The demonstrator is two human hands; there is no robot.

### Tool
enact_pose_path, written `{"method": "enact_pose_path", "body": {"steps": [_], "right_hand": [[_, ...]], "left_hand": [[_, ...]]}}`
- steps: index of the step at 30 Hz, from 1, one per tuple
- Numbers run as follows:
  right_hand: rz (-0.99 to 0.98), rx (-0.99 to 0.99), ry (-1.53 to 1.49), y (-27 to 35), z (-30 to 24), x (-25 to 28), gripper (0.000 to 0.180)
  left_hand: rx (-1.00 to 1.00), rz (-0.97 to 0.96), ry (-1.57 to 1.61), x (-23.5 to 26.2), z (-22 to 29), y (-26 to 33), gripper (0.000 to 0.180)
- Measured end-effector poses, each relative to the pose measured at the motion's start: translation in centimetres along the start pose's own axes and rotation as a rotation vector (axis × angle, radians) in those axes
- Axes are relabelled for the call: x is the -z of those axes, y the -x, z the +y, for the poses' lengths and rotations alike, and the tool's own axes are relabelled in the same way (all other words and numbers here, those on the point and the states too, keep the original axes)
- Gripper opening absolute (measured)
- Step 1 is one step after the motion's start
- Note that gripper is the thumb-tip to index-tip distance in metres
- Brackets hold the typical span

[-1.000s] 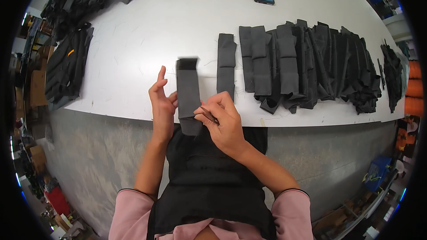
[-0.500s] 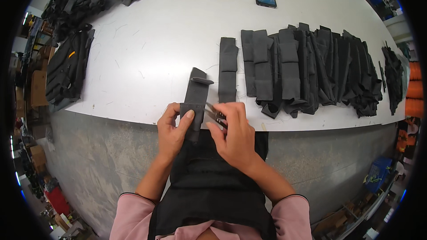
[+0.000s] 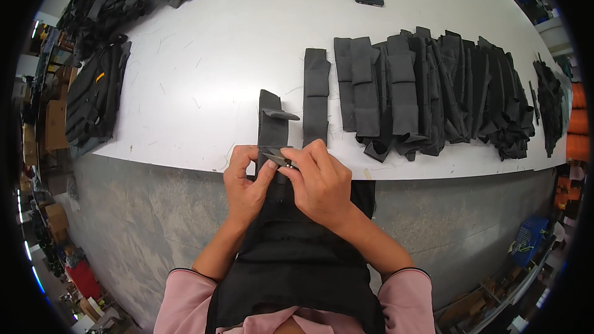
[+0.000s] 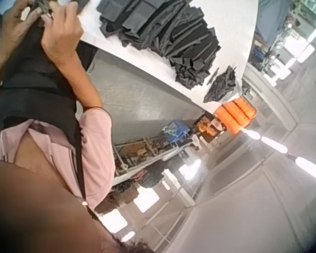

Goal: The person is using a pair of snips or small scissors to trim loose threads and clean the edges of fabric straps or sleeve-like components at a factory workbench.

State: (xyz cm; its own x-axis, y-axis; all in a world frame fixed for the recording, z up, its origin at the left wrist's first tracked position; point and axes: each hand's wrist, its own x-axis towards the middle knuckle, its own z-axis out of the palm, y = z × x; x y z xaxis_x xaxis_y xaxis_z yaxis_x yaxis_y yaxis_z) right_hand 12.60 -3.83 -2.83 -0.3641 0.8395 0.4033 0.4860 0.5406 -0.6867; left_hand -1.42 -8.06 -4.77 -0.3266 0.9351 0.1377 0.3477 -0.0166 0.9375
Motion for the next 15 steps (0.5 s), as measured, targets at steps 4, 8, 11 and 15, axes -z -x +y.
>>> {"method": "enact_pose_path", "body": {"steps": [4, 8, 11, 15], "right_hand": [[0.013, 0.031, 0.02, 0.0, 0.0, -0.1, 0.028], [0.03, 0.037, -0.026, 0.0, 0.2, -0.2, 0.028], [0.023, 0.059, -0.018, -0.1, 0.2, -0.2, 0.027], [0.009, 0.099, 0.038, 0.0, 0.1, -0.2, 0.025]], "left_hand": [[-0.004, -0.012, 0.005, 0.3, 0.3, -0.2, 0.013], [0.007, -0.04, 0.01, 0.7, 0.7, -0.3, 0.013], [-0.01, -0.054, 0.015, 0.8, 0.5, -0.2, 0.014], [-0.044, -0.066, -0.002, 1.1, 0.2, -0.1, 0.014]]}}
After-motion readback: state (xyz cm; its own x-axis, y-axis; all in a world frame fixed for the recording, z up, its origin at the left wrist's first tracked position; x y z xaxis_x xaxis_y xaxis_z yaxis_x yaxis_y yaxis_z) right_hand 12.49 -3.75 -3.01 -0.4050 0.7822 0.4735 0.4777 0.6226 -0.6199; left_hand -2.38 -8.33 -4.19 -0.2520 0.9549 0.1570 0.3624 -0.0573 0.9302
